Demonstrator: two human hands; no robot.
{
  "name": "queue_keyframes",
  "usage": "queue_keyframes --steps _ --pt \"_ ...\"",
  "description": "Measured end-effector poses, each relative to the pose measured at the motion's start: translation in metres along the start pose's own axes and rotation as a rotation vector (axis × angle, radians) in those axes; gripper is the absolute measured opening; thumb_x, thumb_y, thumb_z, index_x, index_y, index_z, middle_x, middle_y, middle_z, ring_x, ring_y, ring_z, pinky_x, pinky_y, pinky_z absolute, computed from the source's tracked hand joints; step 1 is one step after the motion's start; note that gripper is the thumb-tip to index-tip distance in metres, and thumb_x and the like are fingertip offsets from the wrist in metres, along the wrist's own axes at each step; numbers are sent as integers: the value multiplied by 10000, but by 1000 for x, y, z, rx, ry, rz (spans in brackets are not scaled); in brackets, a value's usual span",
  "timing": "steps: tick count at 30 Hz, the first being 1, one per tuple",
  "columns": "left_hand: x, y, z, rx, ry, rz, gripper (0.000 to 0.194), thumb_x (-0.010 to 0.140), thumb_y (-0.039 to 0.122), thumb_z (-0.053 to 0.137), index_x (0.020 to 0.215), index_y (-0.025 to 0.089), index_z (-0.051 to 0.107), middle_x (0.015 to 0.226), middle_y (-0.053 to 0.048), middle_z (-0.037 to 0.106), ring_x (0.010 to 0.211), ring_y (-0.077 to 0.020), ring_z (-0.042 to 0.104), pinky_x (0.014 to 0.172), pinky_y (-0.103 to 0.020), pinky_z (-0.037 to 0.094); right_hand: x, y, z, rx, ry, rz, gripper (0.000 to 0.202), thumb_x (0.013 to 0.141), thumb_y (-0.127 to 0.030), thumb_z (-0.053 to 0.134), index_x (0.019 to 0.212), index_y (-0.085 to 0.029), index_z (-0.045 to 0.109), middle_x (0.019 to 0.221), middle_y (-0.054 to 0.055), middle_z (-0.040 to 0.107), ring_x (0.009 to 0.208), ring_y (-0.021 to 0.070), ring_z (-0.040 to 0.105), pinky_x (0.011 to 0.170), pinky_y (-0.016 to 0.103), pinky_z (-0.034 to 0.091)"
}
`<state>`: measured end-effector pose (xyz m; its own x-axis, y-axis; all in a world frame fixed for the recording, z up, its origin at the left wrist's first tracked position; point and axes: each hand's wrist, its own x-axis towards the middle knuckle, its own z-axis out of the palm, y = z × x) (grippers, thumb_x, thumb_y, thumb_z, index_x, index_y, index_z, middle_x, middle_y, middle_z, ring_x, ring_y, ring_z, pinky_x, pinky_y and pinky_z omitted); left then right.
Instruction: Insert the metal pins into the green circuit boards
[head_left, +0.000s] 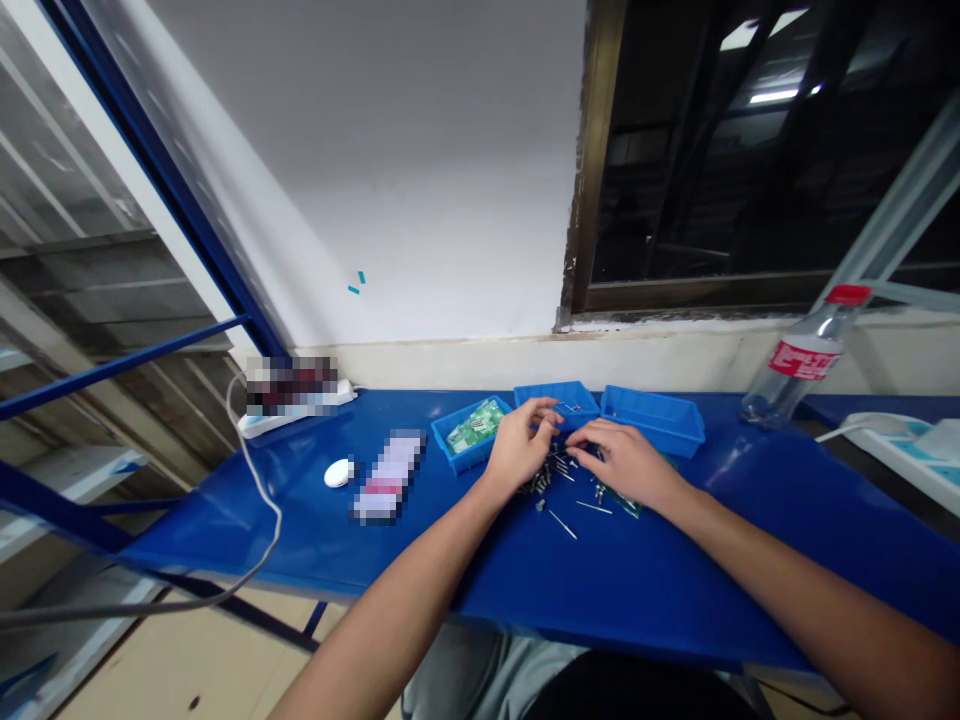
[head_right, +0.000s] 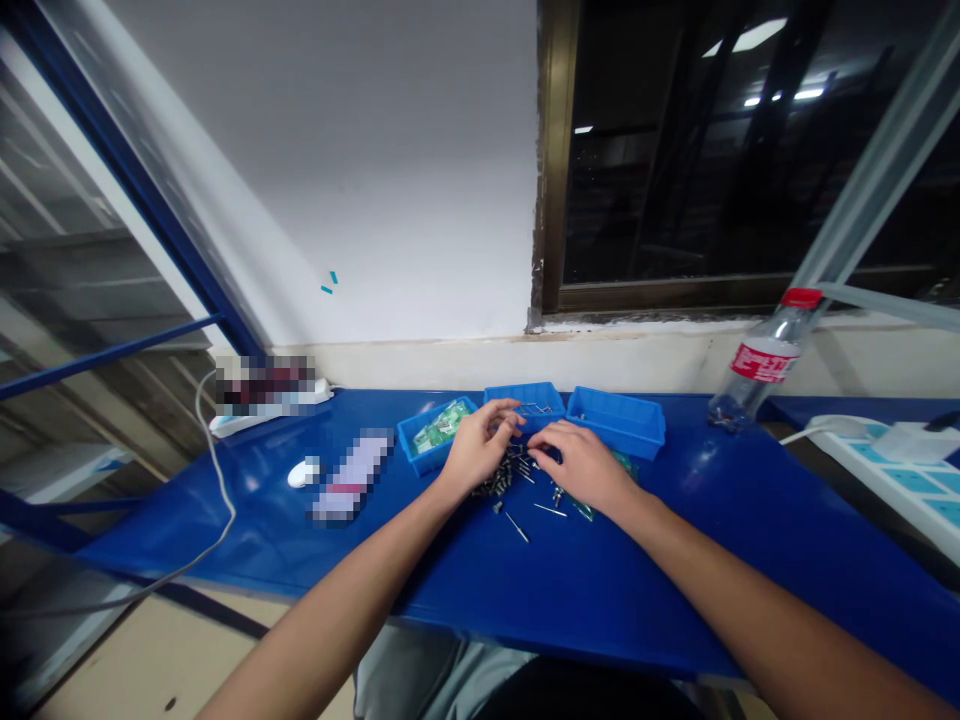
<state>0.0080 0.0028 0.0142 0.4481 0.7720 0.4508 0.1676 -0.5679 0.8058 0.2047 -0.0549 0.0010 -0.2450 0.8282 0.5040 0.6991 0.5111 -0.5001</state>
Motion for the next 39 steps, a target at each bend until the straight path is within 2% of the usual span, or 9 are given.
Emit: queue_keyframes --steps 2,6,18,23,26,31,33,36,39 --pt "0 0 0 14 -4 4 331 956 164 509 1262 173 635 1036 -65 763 855 -165 740 809 -294 595 -1 -1 5 -72 -54 -95 94 951 -294 660 952 -246 740 994 50 767 979 253 684 923 420 522" --pt "-1 2 1 36 -5 10 357 934 128 506 1264 172 635 1042 -64 766 877 -169 741 840 -303 594 -3 1 12 -146 -120 -153 80 948 -272 670 990 -231 725 1028 66 739 1021 259 655 962 429 509" --pt "-1 0 2 65 -33 40 364 933 137 501 1268 180 634 1017 -52 764 878 -167 732 822 -289 591 -4 6 9 -287 -136 -128 155 928 -113 587 954 -222 694 957 67 720 957 254 648 872 389 517" --pt "-2 2 2 39 -35 25 347 949 178 516 1268 179 650 1024 -58 769 860 -166 735 817 -283 593 -4 4 9 -257 -29 -91 178 889 -83 567 948 -229 651 922 48 697 927 245 636 858 372 509" --pt "-3 5 2 6 -55 -14 301 978 290 552 1221 182 693 962 -60 777 771 -173 735 750 -280 599 -4 2 4 -222 92 -72 170 879 -104 558 948 -237 638 910 51 686 901 248 636 861 384 510" --pt "-6 4 5 -78 -205 -78 362 991 441 559 1185 197 744 939 -56 793 730 -202 755 662 -284 605 -4 -10 -3 -146 240 -55 130 903 -161 547 910 -251 641 887 65 681 888 261 647 823 386 521" --pt "-6 2 6 -102 -227 -74 335 985 429 573 1131 199 768 974 -54 799 809 -214 771 722 -294 618 -5 -14 -4 -96 246 -53 125 912 -177 551 910 -253 650 913 67 693 898 257 657 834 381 527" --pt "-3 -2 7 -164 -157 -94 245 944 349 637 1062 186 776 1010 -64 803 892 -218 769 811 -311 620 -6 -16 -4 -16 212 -42 122 933 -209 558 931 -250 674 967 65 716 889 240 671 832 370 535" --pt "-1 -6 8 -242 -104 -117 191 892 282 699 1026 157 752 988 -85 797 896 -210 762 843 -321 613 -7 -14 -3 36 199 58 116 943 -302 601 956 -245 701 927 49 739 799 223 674 754 358 541"
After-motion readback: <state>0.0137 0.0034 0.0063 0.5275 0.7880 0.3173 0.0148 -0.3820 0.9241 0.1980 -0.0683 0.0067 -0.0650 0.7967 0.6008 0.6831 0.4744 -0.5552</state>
